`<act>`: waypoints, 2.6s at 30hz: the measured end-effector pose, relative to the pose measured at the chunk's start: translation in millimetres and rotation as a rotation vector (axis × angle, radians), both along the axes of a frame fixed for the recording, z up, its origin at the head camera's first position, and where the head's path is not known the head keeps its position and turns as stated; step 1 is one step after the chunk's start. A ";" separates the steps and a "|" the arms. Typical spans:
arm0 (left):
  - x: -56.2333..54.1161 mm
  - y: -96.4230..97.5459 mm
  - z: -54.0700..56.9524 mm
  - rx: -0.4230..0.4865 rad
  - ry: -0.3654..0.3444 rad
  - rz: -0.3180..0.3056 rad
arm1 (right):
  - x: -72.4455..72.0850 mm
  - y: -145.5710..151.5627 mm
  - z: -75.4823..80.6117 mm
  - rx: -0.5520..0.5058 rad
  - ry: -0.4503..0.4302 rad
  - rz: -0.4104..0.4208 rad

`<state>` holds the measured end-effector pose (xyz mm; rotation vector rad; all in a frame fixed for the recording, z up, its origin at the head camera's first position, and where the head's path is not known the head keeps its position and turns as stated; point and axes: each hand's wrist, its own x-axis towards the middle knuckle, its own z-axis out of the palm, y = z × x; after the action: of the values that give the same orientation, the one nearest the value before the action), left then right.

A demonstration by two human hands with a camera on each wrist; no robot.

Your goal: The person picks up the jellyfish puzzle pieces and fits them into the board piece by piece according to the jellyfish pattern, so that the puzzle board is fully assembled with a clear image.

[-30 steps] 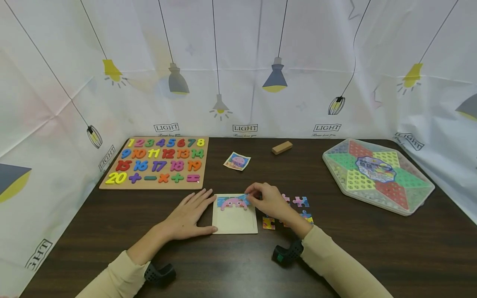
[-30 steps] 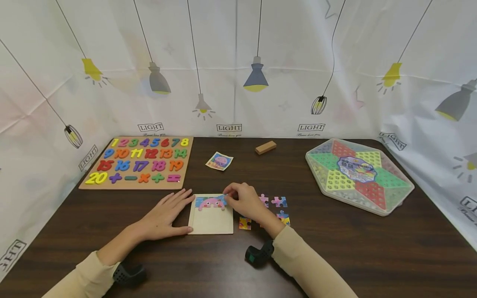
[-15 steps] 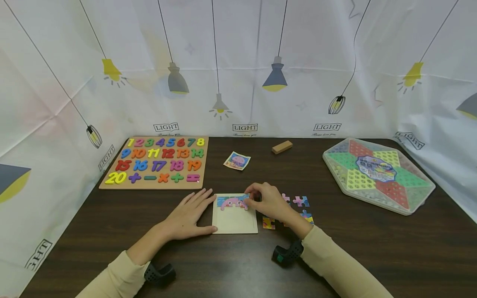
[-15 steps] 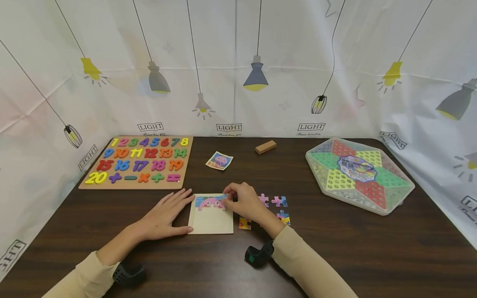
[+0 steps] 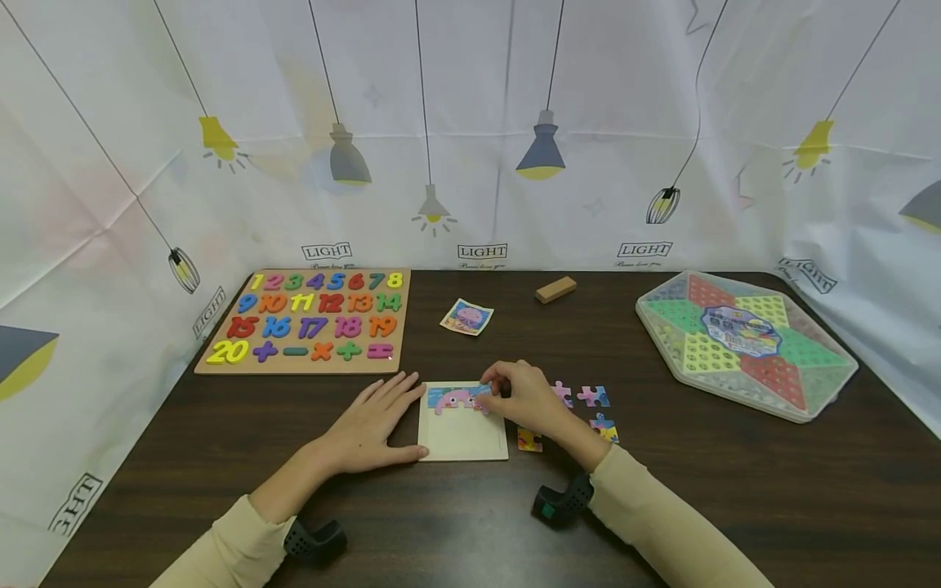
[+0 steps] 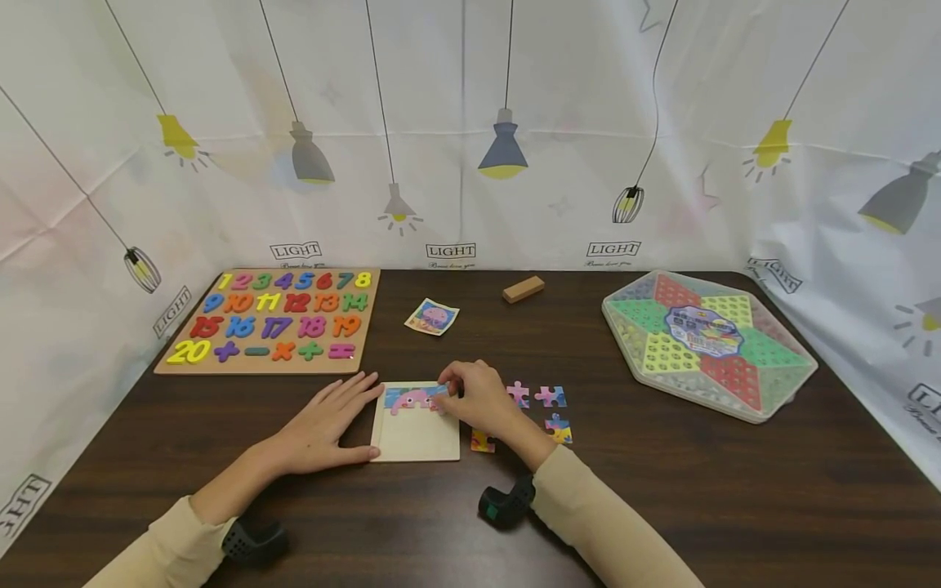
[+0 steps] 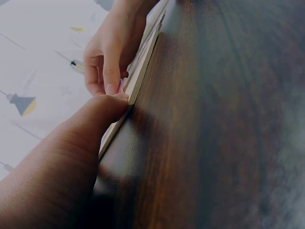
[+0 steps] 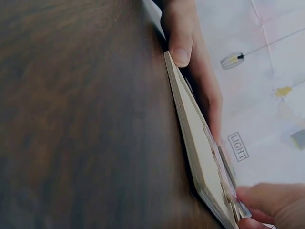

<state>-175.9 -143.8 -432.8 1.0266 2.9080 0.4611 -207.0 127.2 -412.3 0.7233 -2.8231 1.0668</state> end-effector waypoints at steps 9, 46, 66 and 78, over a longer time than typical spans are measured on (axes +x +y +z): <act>-0.1 1.1 -0.1 0.002 0.001 -0.006 | 0.0 -1.6 -2.3 -0.027 -0.001 -0.082; -0.2 -0.7 -1.6 0.015 0.011 -0.008 | 2.3 -7.3 -2.3 0.114 0.120 -0.135; -0.5 -0.1 -1.4 0.000 -0.004 -0.005 | -2.1 7.4 1.9 0.077 0.181 -0.060; -0.4 -0.7 -1.1 0.001 -0.005 -0.003 | 0.2 40.8 3.3 0.116 0.167 -0.024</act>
<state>-176.2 -144.5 -433.9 1.0280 2.9024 0.4645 -206.8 168.0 -408.9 0.7475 -2.7605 0.8036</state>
